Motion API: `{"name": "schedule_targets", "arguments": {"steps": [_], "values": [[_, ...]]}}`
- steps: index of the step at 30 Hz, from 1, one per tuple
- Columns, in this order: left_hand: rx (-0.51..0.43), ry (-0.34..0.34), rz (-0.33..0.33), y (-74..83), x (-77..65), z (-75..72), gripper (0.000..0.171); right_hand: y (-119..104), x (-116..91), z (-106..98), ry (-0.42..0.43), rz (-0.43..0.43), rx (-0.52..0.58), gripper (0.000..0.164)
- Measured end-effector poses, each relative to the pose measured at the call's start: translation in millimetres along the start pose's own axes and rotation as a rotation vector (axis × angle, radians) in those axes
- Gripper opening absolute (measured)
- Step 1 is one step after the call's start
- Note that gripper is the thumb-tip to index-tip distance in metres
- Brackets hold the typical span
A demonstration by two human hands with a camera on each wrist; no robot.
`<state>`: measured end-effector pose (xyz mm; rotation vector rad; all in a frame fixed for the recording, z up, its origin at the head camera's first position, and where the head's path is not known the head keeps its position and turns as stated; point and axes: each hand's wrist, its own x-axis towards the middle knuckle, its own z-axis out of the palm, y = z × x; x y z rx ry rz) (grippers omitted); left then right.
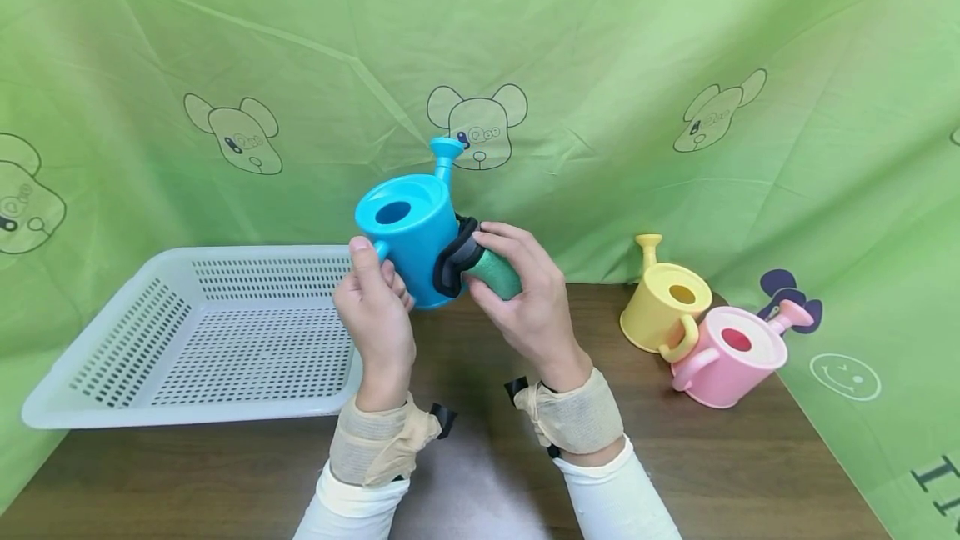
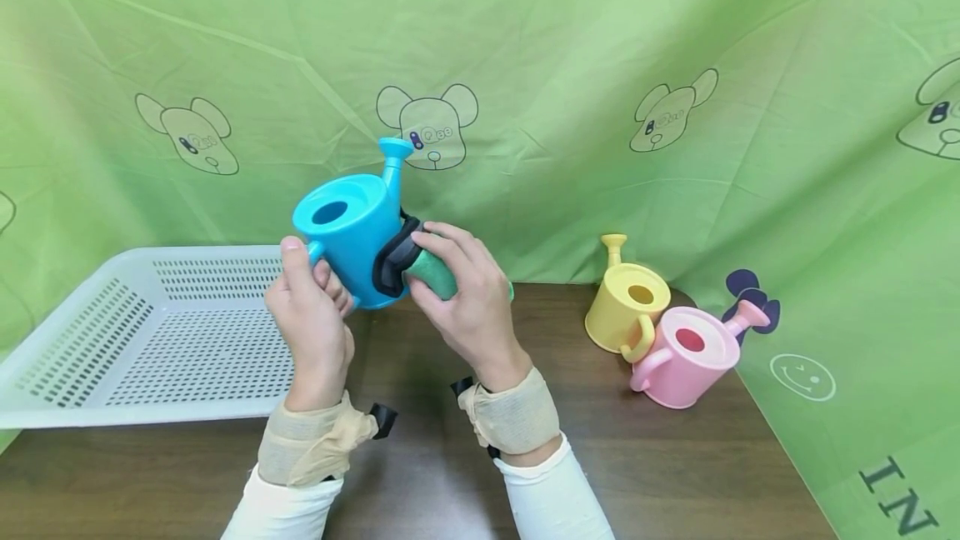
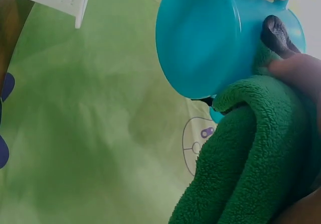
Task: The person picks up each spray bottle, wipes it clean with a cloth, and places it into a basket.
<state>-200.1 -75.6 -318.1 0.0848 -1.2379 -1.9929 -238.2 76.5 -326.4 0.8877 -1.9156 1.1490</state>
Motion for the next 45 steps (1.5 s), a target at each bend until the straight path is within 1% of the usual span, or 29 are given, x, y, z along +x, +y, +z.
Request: {"name": "schedule_targets", "arguments": {"steps": [2, 4, 10, 14, 17, 19, 23, 26, 30, 33, 36, 39, 45], "values": [[0.009, -0.003, 0.01, 0.4, 0.0, -0.3, 0.057, -0.6, 0.2, 0.9, 0.009, 0.001, -0.003, 0.041], [0.031, -0.014, 0.022, 0.9, -1.1, 0.0, 0.056, -1.7, 0.5, 2.3, 0.036, 0.004, -0.005, 0.041], [0.129, -0.059, 0.063, -1.1, -6.5, 3.2, 0.057, -9.0, 1.0, 6.4, 0.17, 0.015, -0.001, 0.038], [0.197, -0.08, 0.122, -3.7, -10.9, 5.5, 0.058, -14.4, 0.3, 7.6, 0.237, 0.025, -0.009, 0.04], [0.222, -0.093, 0.173, -5.8, -13.0, 7.6, 0.058, -17.6, -0.5, 8.3, 0.268, 0.031, -0.013, 0.04], [0.225, -0.105, 0.194, -6.6, -14.3, 8.9, 0.057, -18.7, -1.0, 9.6, 0.285, 0.032, -0.012, 0.04], [0.247, -0.129, 0.208, -8.3, -16.6, 10.5, 0.055, -19.5, -1.7, 13.7, 0.303, 0.026, -0.01, 0.04], [0.26, -0.128, 0.196, -9.3, -17.7, 11.0, 0.053, -20.1, -2.0, 15.8, 0.301, 0.021, -0.012, 0.04], [0.216, -0.12, 0.143, -8.6, -17.5, 10.8, 0.052, -19.9, -2.2, 17.0, 0.273, 0.037, -0.015, 0.04], [0.135, -0.112, 0.089, -6.9, -16.9, 10.2, 0.051, -18.9, -2.8, 17.5, 0.238, 0.053, -0.016, 0.039], [0.047, -0.098, 0.06, -4.2, -15.4, 8.8, 0.049, -18.6, -3.5, 17.4, 0.196, 0.057, -0.017, 0.038], [-0.029, -0.086, 0.054, -1.2, -12.7, 7.1, 0.048, -18.3, -3.6, 17.1, 0.154, 0.056, -0.013, 0.038], [-0.135, -0.063, 0.047, 4.2, -7.5, 4.2, 0.046, -19.2, -3.2, 15.9, 0.087, 0.053, -0.018, 0.04]]}}
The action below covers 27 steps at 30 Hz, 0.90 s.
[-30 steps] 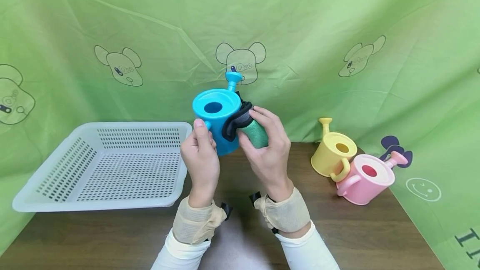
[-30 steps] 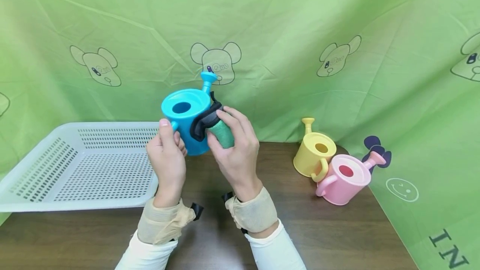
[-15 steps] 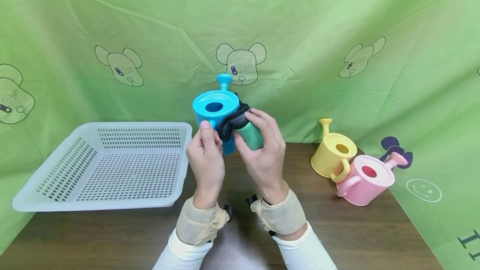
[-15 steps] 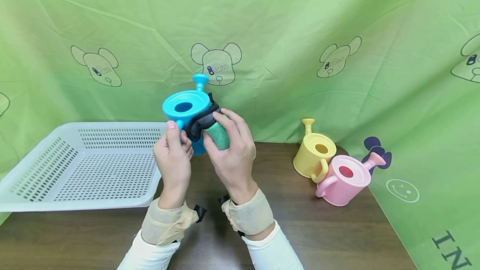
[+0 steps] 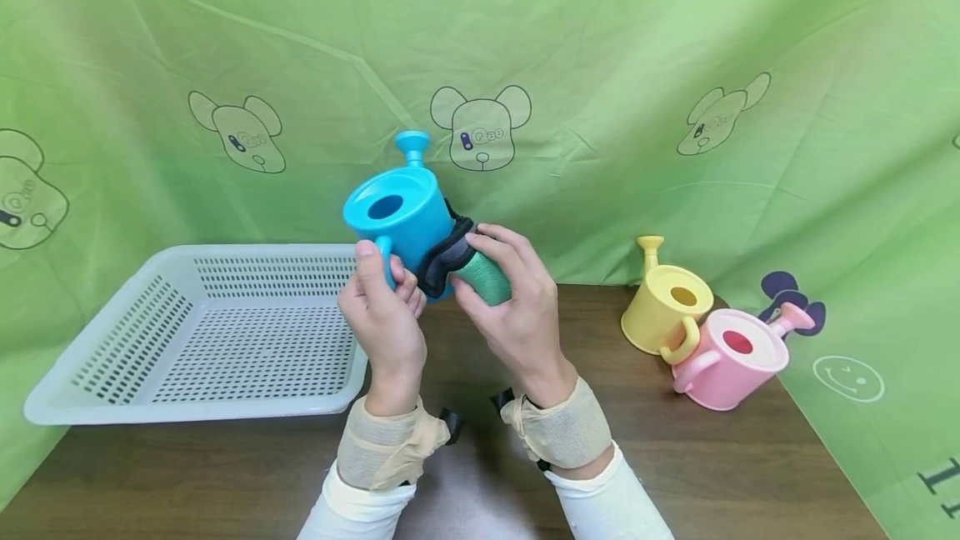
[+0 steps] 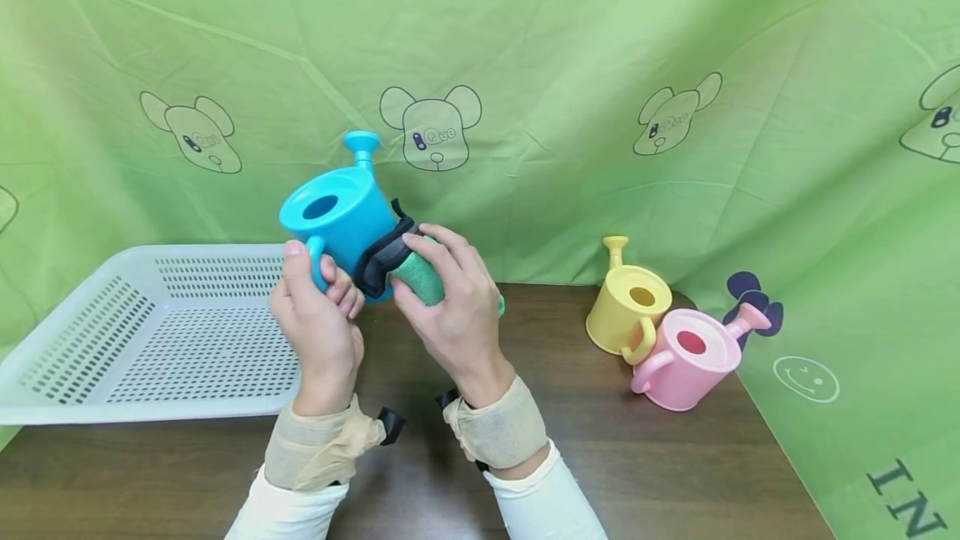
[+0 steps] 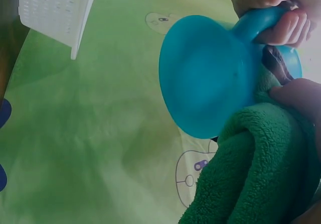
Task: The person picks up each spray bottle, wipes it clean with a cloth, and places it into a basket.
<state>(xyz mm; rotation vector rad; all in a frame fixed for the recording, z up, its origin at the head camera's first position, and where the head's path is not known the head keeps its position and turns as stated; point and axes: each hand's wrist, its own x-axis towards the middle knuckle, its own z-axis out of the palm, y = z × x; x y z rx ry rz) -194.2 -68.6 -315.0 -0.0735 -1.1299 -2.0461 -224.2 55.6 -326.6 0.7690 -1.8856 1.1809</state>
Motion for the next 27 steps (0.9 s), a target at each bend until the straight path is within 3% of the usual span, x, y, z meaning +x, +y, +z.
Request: {"name": "schedule_targets", "arguments": {"steps": [10, 27], "values": [[-0.087, 0.072, -0.037, 7.1, 6.5, -3.9, 0.045, 1.2, 0.3, -1.3, -0.062, -0.001, -0.025, 0.04], [-0.13, 0.056, -0.092, 15.8, 11.0, -8.3, 0.046, 10.5, 4.9, -12.7, -0.089, 0.047, -0.008, 0.043]]}}
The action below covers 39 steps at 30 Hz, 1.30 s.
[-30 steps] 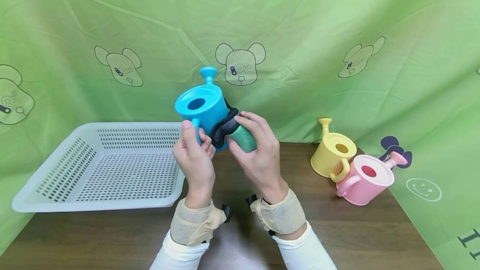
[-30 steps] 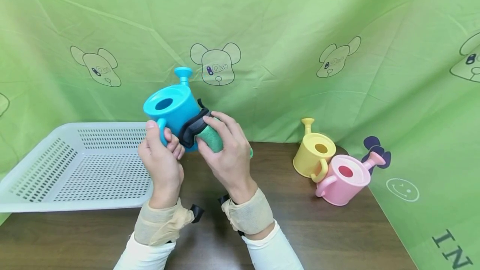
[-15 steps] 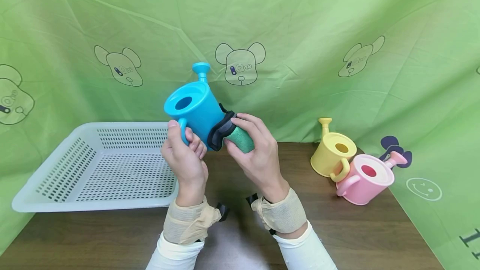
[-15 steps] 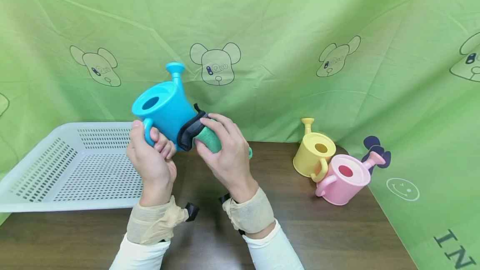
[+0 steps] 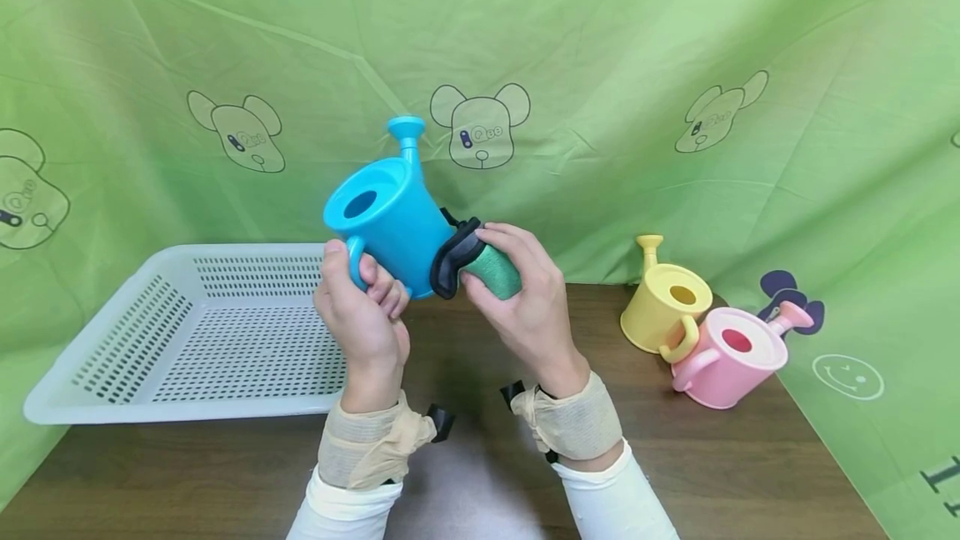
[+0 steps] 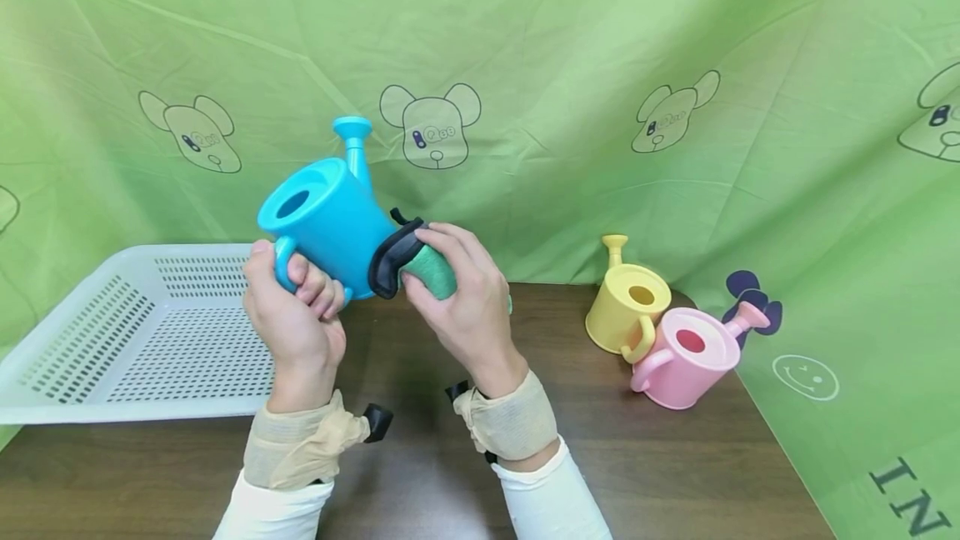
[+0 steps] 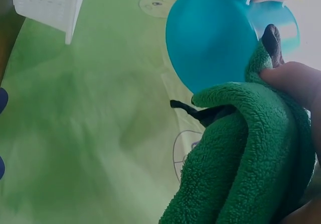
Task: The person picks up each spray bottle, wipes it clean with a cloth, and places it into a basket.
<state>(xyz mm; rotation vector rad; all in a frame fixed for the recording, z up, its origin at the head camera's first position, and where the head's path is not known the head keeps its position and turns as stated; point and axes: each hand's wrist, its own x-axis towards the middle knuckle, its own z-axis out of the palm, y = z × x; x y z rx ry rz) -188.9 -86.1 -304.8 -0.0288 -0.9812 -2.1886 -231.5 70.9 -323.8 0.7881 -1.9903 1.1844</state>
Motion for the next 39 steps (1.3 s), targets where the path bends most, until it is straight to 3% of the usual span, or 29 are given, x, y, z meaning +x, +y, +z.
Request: {"name": "schedule_targets", "arguments": {"steps": [6, 12, 23, 30, 34, 39], "values": [[0.001, -0.009, -0.037, 5.8, 1.0, 0.7, 0.046, 2.2, 2.0, -3.0, 0.007, 0.004, 0.02, 0.044], [-0.002, -0.039, -0.031, 7.8, 3.4, -1.2, 0.047, 4.4, 3.8, -6.9, 0.001, 0.031, 0.016, 0.043], [0.007, -0.19, -0.048, 13.5, 8.8, -9.9, 0.05, 7.5, 5.3, -14.2, 0.028, 0.06, 0.018, 0.045], [0.12, -0.314, -0.085, 18.3, 11.0, -15.4, 0.056, 10.7, 5.3, -17.4, 0.041, 0.091, 0.018, 0.045], [0.151, -0.349, -0.114, 19.7, 10.6, -15.3, 0.056, 11.1, 5.5, -18.5, 0.055, 0.111, 0.01, 0.045], [0.184, -0.374, -0.101, 20.0, 8.2, -12.9, 0.056, 12.2, 5.4, -19.1, 0.088, 0.13, 0.0, 0.044]]}}
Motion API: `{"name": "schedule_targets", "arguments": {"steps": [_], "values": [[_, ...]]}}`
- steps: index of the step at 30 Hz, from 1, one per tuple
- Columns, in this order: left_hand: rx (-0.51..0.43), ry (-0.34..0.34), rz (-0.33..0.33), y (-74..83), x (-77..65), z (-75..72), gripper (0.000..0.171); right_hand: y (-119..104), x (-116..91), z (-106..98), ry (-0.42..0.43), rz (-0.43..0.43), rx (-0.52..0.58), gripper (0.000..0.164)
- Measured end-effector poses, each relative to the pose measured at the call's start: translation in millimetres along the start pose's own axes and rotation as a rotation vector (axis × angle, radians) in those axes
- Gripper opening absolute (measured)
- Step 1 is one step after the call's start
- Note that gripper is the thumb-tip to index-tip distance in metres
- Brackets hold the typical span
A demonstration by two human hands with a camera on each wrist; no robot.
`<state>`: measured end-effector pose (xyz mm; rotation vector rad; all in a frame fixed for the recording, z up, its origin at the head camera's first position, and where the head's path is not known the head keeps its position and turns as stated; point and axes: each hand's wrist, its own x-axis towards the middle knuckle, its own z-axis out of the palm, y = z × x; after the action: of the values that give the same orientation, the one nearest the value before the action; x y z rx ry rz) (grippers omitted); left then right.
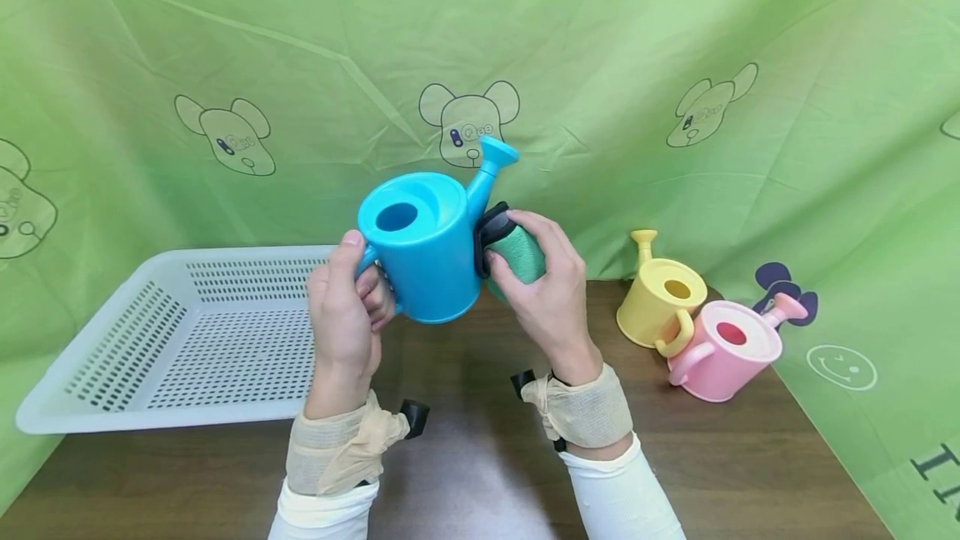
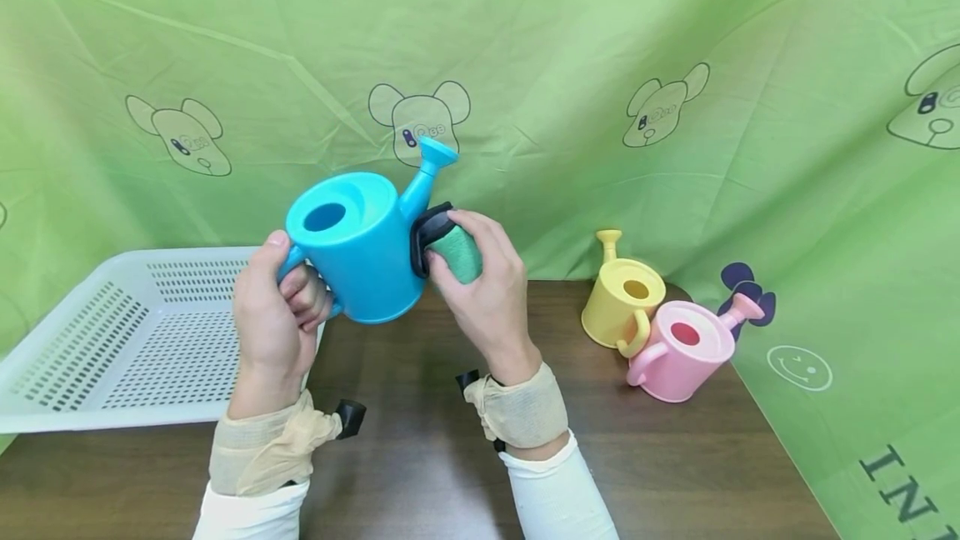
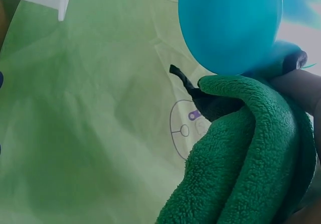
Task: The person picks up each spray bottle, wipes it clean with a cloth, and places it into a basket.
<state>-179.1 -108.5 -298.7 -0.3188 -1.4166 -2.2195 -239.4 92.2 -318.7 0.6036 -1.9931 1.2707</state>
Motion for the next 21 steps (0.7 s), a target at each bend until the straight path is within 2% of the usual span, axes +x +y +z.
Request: {"name": "schedule_targets", "arguments": {"steps": [6, 13, 21], "values": [[0.026, -0.045, 0.012, -1.5, -2.7, 2.3, 0.057, 1.2, 0.5, -0.8, 0.058, 0.026, 0.008, 0.045], [0.054, -0.121, 0.056, -2.7, -4.7, 3.5, 0.058, 2.3, 0.7, -3.4, 0.115, 0.079, 0.039, 0.045], [0.082, -0.155, 0.07, -3.2, -5.3, 3.0, 0.057, 3.1, 2.0, -6.6, 0.174, 0.139, 0.075, 0.045]]}}
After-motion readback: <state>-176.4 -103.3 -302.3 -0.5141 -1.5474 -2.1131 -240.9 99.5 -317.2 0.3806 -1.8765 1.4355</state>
